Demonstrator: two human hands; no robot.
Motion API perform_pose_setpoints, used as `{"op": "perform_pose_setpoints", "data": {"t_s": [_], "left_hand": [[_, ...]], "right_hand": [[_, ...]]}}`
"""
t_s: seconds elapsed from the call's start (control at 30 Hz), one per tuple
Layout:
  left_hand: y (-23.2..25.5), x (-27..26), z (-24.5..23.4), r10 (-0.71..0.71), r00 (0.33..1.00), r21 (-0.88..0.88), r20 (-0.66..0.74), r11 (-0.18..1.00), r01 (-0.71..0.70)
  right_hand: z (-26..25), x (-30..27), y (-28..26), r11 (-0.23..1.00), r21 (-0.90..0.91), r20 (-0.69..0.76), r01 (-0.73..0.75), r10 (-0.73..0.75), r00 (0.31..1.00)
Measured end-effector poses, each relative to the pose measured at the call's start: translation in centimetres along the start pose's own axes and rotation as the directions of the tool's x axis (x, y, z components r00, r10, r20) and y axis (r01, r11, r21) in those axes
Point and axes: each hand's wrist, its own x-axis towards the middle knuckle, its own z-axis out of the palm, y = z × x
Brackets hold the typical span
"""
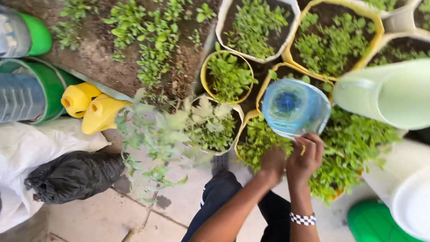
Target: Watering and tending to small plants in recycled containers.
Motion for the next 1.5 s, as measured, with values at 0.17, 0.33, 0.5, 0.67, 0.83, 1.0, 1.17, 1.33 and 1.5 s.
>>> {"op": "perform_pose_setpoints", "data": {"t_s": [0.17, 0.33, 0.5, 0.67, 0.83, 1.0, 1.17, 1.33, 1.5], "left_hand": [[-8.7, 4.1, -2.7, 0.031, 0.97, 0.205, -0.24, 0.979, 0.02], [-14.1, 10.4, -9.6, 0.048, 0.881, -0.057, -0.471, 0.995, -0.085], [-17.8, 15.5, -8.7, 0.235, 0.911, 0.14, -0.338, 0.97, -0.199], [-19.5, 17.4, -8.9, 0.124, 0.968, 0.205, -0.217, 0.976, -0.079], [-21.0, 18.3, -10.6, 0.202, 0.974, 0.436, -0.105, 0.889, -0.138], [-23.6, 20.8, -13.5, 0.227, 0.962, 0.869, 0.149, 0.434, -0.237], [-24.5, 21.6, -17.9, 0.457, 0.885, 0.91, 0.089, 0.323, -0.258], [-23.1, 21.0, -20.9, 0.369, 0.908, 0.89, 0.198, 0.321, -0.324], [-24.4, 21.4, -20.9, 0.483, 0.866, 0.842, 0.128, 0.409, -0.352]], "right_hand": [[-2.4, -2.8, 0.4, 0.992, -0.011, 0.043, -0.125, 0.125, 0.991], [-4.6, -8.3, 0.9, 0.952, -0.024, 0.124, -0.306, 0.307, 0.944], [-4.4, -11.1, 1.7, 0.941, -0.055, 0.133, -0.335, 0.34, 0.931], [-3.0, -11.7, 2.0, 0.935, -0.065, 0.174, -0.348, 0.354, 0.919], [-0.5, -10.6, 1.3, 0.939, -0.019, 0.243, -0.343, 0.337, 0.91], [2.7, -8.8, 0.3, 0.965, -0.048, 0.317, -0.257, 0.258, 0.912], [5.8, -6.7, -1.5, 0.974, -0.094, 0.445, -0.207, 0.227, 0.866], [8.7, -6.4, -2.7, 0.974, -0.179, 0.554, -0.135, 0.214, 0.805], [11.3, -4.7, -5.1, 0.97, -0.22, 0.562, -0.105, 0.214, 0.799]]}}
